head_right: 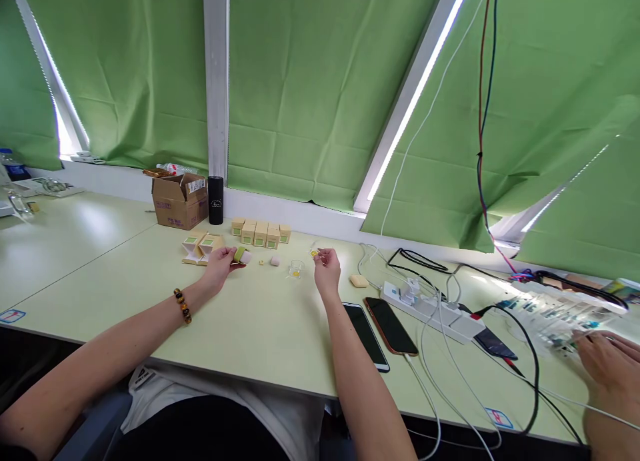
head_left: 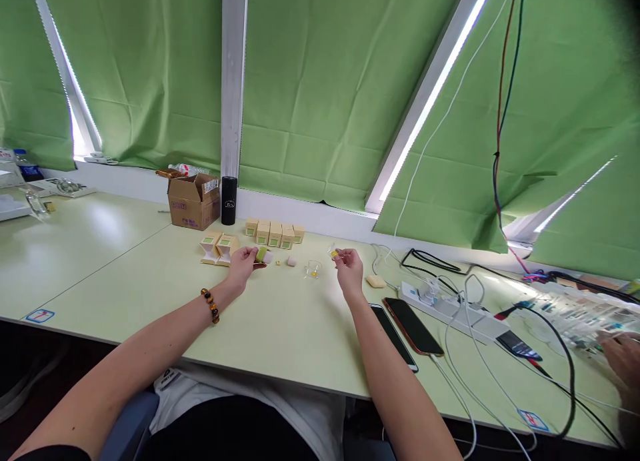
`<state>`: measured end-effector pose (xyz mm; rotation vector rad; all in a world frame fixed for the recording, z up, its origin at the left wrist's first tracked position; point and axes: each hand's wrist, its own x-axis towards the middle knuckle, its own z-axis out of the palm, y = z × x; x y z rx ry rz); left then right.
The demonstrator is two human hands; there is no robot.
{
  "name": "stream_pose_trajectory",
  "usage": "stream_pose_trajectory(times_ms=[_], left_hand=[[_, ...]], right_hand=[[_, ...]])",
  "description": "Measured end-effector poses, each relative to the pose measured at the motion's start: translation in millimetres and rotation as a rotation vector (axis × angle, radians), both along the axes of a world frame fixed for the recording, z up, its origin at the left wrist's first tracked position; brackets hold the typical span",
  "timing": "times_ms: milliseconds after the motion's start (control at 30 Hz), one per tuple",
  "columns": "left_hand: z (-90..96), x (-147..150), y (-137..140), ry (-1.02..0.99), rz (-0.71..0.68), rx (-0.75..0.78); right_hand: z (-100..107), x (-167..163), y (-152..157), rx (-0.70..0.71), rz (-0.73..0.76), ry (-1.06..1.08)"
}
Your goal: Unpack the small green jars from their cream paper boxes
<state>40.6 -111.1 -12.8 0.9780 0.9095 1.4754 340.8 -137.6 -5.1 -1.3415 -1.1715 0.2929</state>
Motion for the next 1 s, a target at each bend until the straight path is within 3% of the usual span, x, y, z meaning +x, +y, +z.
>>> stream_pose_trajectory(times_ms=[200, 367, 467, 667, 900, 1000], left_hand=[[2.1, 0.6, -0.8, 0.006, 0.019, -0.01], [4.3, 0.1, -1.6, 0.01, 0.022, -0.026], [5.0, 0.4, -1.4, 0.008, 0.028, -0.03], [5.3, 1.2, -0.9, 0.011, 0.028, -0.025], [4.5, 1.4, -0.6, 0.018, 0.037, -0.014], [3.9, 1.4, -0.7, 0.022, 0.038, -0.006]], right_hand=[[-5.9, 19.9, -2.4, -0.242, -0.133, -0.274], [-12.7, 18.3, 1.7, -0.451, -0.113, -0.386], [-18.1, 17.0, 4.5, -0.504, -0.106, -0.449], [-21.5, 15.0, 2.1, -0.499, -0.134, -0.577], [-10.4, -1.5, -8.7, -0.236, -0.157, -0.915], [-12.1, -9.5, -10.0, -0.237, -0.116, -1.005]])
